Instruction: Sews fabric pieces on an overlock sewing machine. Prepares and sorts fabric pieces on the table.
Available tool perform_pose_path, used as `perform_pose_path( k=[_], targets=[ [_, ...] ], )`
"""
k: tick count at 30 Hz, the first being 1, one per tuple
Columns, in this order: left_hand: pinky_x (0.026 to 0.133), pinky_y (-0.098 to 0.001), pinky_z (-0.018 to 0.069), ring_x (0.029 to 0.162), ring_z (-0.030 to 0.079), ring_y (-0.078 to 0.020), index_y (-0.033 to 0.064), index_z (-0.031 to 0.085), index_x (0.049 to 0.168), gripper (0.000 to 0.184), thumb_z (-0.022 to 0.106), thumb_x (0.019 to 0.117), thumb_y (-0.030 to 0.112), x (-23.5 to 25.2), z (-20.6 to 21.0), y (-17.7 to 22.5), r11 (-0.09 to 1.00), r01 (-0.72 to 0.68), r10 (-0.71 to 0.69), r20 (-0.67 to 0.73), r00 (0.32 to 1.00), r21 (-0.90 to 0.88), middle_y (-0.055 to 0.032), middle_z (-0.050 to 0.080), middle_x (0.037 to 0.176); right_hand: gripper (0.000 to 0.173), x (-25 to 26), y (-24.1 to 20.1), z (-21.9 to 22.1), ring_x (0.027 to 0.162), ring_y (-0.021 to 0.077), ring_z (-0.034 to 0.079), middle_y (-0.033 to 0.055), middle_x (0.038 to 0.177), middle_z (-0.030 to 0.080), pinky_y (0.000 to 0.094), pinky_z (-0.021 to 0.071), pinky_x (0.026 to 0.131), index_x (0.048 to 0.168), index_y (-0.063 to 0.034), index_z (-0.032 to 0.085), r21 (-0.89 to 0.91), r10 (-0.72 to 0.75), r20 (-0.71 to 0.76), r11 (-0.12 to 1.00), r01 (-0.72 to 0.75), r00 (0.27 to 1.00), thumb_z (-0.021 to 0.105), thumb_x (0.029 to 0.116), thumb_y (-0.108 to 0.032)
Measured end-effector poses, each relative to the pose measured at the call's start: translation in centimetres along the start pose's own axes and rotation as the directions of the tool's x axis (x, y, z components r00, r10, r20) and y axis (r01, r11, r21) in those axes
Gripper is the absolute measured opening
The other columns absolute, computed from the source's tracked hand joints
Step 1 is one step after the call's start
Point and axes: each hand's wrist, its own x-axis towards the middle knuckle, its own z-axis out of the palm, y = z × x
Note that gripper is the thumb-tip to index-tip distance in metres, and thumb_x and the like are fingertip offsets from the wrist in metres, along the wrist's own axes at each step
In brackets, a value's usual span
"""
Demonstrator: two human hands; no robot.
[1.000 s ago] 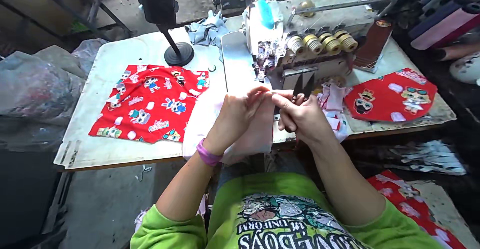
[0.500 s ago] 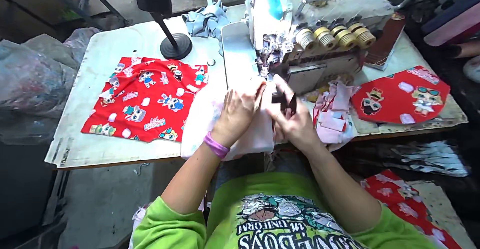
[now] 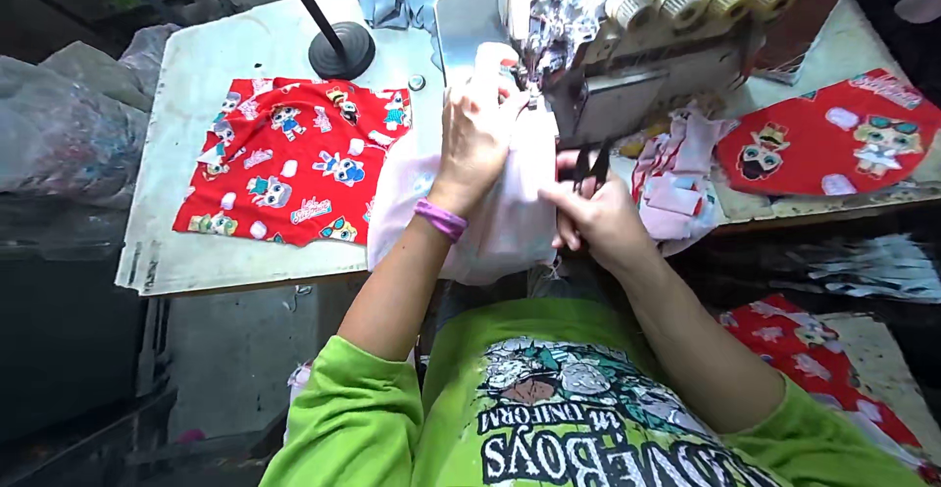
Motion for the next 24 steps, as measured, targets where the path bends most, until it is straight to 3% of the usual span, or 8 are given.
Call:
perform_pose_path(
  k=[2, 4, 8, 11, 14, 16, 20, 24],
  targets=[
    [0.097, -0.0426, 0.0493, 0.108, 0.066, -0.0324, -0.0060, 0.069, 0.114, 0.024, 0.067, 0.0950, 0.008, -1.7, -0.9, 0.5, 0.985, -0.149, 0.152, -0.029, 0.988, 0.085, -0.0194, 0.072, 0.109, 0.007, -2.0, 1.9, -0.7, 0.037, 0.0046, 0.050, -0.0050, 0.053, 0.054, 0.0211, 0.0502, 0.040, 0.100, -0.0043, 0.059, -0.109, 0.118, 0.006, 0.987, -0.117, 0.993, 0.065, 0.0982, -0.008],
    [0.092, -0.0422, 0.0533, 0.100, 0.069, -0.0324, -0.0043, 0.074, 0.106, 0.016, 0.063, 0.0968, 0.004, -3.4, -2.0, 0.8, 0.955, -0.270, 0.267, 0.044, 0.963, 0.121, -0.0201, 0.072, 0.104, 0.007, -3.9, 3.1, -1.1, 0.039, 0.0019, 0.050, -0.0079, 0.057, 0.055, 0.0193, 0.0504, 0.042, 0.097, -0.0040, 0.060, -0.153, 0.193, -0.024, 0.969, -0.194, 0.981, 0.065, 0.0980, -0.009],
    [0.091, -0.0416, 0.0531, 0.098, 0.070, -0.0292, -0.0023, 0.076, 0.105, 0.017, 0.062, 0.0972, 0.005, -2.7, -2.1, -0.8, 0.958, -0.286, 0.278, 0.157, 0.948, 0.031, -0.0171, 0.074, 0.103, 0.005, -5.1, 2.2, -1.1, 0.040, -0.0020, 0.051, -0.0111, 0.060, 0.061, 0.0152, 0.0485, 0.041, 0.090, -0.0088, 0.067, -0.122, 0.116, -0.090, 0.984, -0.126, 0.989, 0.067, 0.0935, -0.005],
    [0.096, -0.0441, 0.0509, 0.107, 0.069, -0.0300, 0.0002, 0.075, 0.114, 0.024, 0.056, 0.1009, 0.010, -0.5, -2.3, -1.6, 0.974, -0.214, 0.196, 0.202, 0.960, 0.074, -0.0167, 0.073, 0.111, 0.028, -3.6, 0.9, -0.7, 0.042, -0.0027, 0.051, -0.0107, 0.065, 0.061, 0.0147, 0.0470, 0.039, 0.120, 0.0010, 0.062, -0.155, -0.029, -0.089, 0.988, 0.015, 0.996, 0.063, 0.0927, -0.005],
    [0.093, -0.0567, 0.0445, 0.113, 0.061, -0.0394, 0.0054, 0.075, 0.117, 0.033, 0.051, 0.1026, 0.023, 2.1, -1.9, -3.0, 0.933, -0.208, 0.126, 0.276, 0.953, 0.293, -0.0197, 0.068, 0.114, 0.072, -1.7, -0.5, -0.6, 0.043, -0.0029, 0.050, -0.0091, 0.069, 0.062, 0.0152, 0.0454, 0.038, 0.156, 0.0058, 0.030, -0.196, -0.113, -0.013, 0.975, 0.108, 0.994, 0.060, 0.0921, -0.005],
    [0.094, -0.0643, 0.0374, 0.115, 0.057, -0.0443, 0.0070, 0.075, 0.106, 0.034, 0.049, 0.1035, 0.030, 3.9, -2.2, -3.3, 0.894, -0.124, -0.014, 0.304, 0.953, 0.430, -0.0214, 0.064, 0.112, 0.080, -0.6, -1.3, -0.3, 0.043, -0.0035, 0.049, -0.0081, 0.070, 0.058, 0.0143, 0.0459, 0.039, 0.160, 0.0037, 0.020, -0.202, -0.159, 0.008, 0.967, 0.157, 0.987, 0.061, 0.0910, -0.004],
    [0.100, -0.0688, 0.0293, 0.124, 0.051, -0.0481, 0.0239, 0.070, 0.134, 0.039, 0.048, 0.1054, 0.039, 7.2, -2.5, -5.0, 0.854, -0.018, -0.126, 0.240, 0.962, 0.520, -0.0269, 0.061, 0.126, 0.085, 1.7, -3.1, 0.3, 0.042, -0.0017, 0.049, -0.0089, 0.063, 0.051, 0.0156, 0.0463, 0.040, 0.163, -0.0034, 0.012, -0.220, -0.188, 0.011, 0.958, 0.185, 0.982, 0.058, 0.0919, -0.002],
    [0.111, -0.0697, 0.0239, 0.142, 0.039, -0.0475, 0.0111, 0.064, 0.138, 0.047, 0.056, 0.1024, 0.041, 8.3, -3.2, -6.0, 0.875, 0.118, -0.188, 0.105, 0.977, 0.470, -0.0251, 0.047, 0.151, 0.067, 2.6, -3.4, 0.8, 0.039, 0.0040, 0.051, -0.0029, 0.063, 0.057, 0.0200, 0.0488, 0.038, 0.155, -0.0117, 0.031, -0.151, -0.136, -0.119, 0.982, 0.117, 0.984, 0.061, 0.0959, 0.000]
  ],
)
